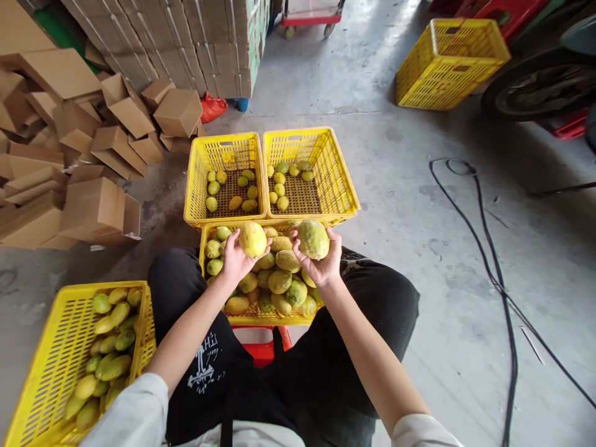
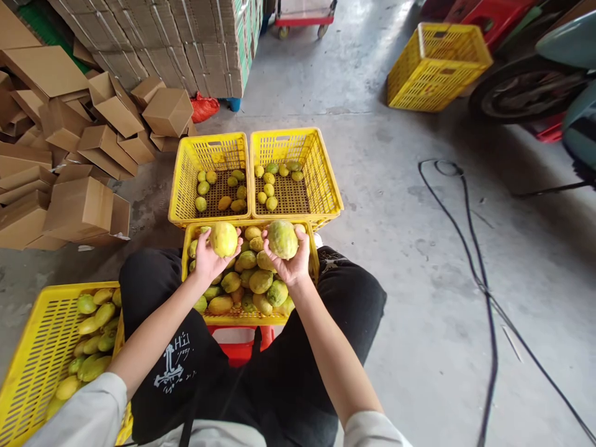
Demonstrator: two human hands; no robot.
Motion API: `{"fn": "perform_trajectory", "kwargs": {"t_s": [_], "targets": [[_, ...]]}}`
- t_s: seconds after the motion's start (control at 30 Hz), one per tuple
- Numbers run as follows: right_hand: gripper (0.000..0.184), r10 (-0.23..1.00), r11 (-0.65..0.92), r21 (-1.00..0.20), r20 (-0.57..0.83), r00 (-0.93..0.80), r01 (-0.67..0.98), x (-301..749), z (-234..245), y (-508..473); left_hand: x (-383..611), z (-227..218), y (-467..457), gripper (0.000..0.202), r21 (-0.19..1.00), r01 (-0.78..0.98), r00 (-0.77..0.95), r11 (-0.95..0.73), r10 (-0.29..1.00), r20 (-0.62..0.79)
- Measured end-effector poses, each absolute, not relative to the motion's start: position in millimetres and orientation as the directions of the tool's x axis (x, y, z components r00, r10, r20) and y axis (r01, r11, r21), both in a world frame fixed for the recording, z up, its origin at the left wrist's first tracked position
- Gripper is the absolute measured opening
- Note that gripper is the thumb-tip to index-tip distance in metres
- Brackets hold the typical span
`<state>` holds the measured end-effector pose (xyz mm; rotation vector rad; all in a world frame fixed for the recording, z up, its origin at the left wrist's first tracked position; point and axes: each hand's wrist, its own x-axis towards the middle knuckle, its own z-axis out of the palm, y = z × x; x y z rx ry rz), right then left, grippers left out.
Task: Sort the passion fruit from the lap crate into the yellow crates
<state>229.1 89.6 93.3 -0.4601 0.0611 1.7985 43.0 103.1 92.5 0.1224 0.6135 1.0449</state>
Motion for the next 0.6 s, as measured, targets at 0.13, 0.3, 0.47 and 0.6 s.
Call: {"fn": "perform_trajectory", "kwargs": {"t_s": [0.13, 0.3, 0.47, 0.6], "targets": [[0.034, 0.909, -0.314, -0.265, -0.360, -0.209, -0.912, 224.0, 91.3, 89.7, 45.0, 90.9, 103.4, 0.033, 0.384, -0.746, 0.372, 0.544, 0.819, -0.437], [0.036, 0.905, -0.330, -0.332, -0.377, -0.197, -0.883, 219.8, 87.5, 90.3, 45.9, 89.4, 104.7, 0.031, 0.404, -0.740, 0.358, 0.538, 0.824, -0.440], [0.031, 0.916, -0.322, -0.403, -0.362, -0.174, -0.857, 218.4, 87.1, 90.3, 45.6, 90.3, 104.5, 0.031, 0.384, -0.745, 0.371, 0.545, 0.817, -0.440], [0.029, 0.936, -0.299, -0.447, -0.311, -0.166, -0.843, 218.7, 88.0, 89.7, 44.5, 89.2, 103.9, 0.034, 0.356, -0.764, 0.371, 0.538, 0.818, -0.439]]}}
